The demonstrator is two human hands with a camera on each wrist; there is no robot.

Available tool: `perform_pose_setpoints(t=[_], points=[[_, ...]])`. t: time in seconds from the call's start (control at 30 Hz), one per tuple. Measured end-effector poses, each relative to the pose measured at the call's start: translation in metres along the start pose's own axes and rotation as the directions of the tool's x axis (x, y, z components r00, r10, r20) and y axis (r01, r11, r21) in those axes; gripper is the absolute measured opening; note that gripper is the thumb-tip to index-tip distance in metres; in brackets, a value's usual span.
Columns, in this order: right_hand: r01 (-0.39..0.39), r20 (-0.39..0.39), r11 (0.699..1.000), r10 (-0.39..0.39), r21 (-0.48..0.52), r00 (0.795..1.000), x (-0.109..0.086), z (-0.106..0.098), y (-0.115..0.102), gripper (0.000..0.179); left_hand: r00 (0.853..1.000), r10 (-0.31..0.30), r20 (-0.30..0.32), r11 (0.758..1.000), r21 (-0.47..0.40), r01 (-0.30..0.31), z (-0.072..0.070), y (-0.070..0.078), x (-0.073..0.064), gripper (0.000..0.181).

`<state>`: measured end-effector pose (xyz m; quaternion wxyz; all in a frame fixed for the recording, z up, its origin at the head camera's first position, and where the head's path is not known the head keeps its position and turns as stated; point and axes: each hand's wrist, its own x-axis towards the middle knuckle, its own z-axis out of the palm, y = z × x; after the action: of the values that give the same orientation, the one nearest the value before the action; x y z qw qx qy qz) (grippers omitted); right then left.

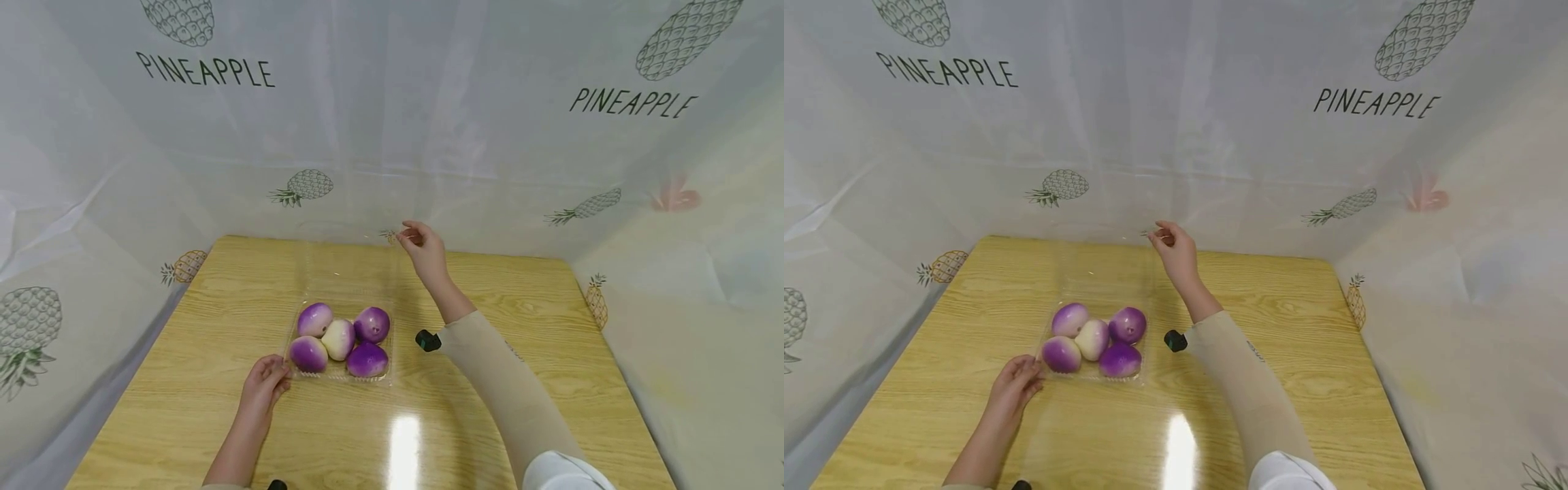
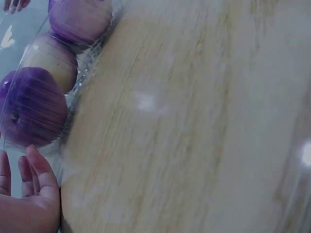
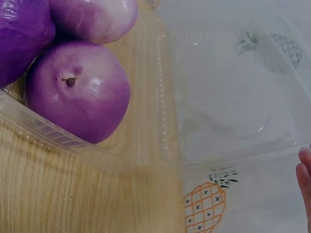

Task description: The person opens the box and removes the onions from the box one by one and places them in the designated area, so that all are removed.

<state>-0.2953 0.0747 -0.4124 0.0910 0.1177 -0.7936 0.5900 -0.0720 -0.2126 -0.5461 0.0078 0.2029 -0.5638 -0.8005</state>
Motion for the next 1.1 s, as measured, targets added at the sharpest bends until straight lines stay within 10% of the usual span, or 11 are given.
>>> perform_pose_setpoints(t=[1.1], points=[[-0.225, 0.189, 0.973, 0.229, -0.041, 0.955, -0.008, 0.012, 0.054, 0.057, 1.000, 0.017, 0.000, 1.000, 0.015, -0.017, -0.005, -0.005, 0.001, 0.010]])
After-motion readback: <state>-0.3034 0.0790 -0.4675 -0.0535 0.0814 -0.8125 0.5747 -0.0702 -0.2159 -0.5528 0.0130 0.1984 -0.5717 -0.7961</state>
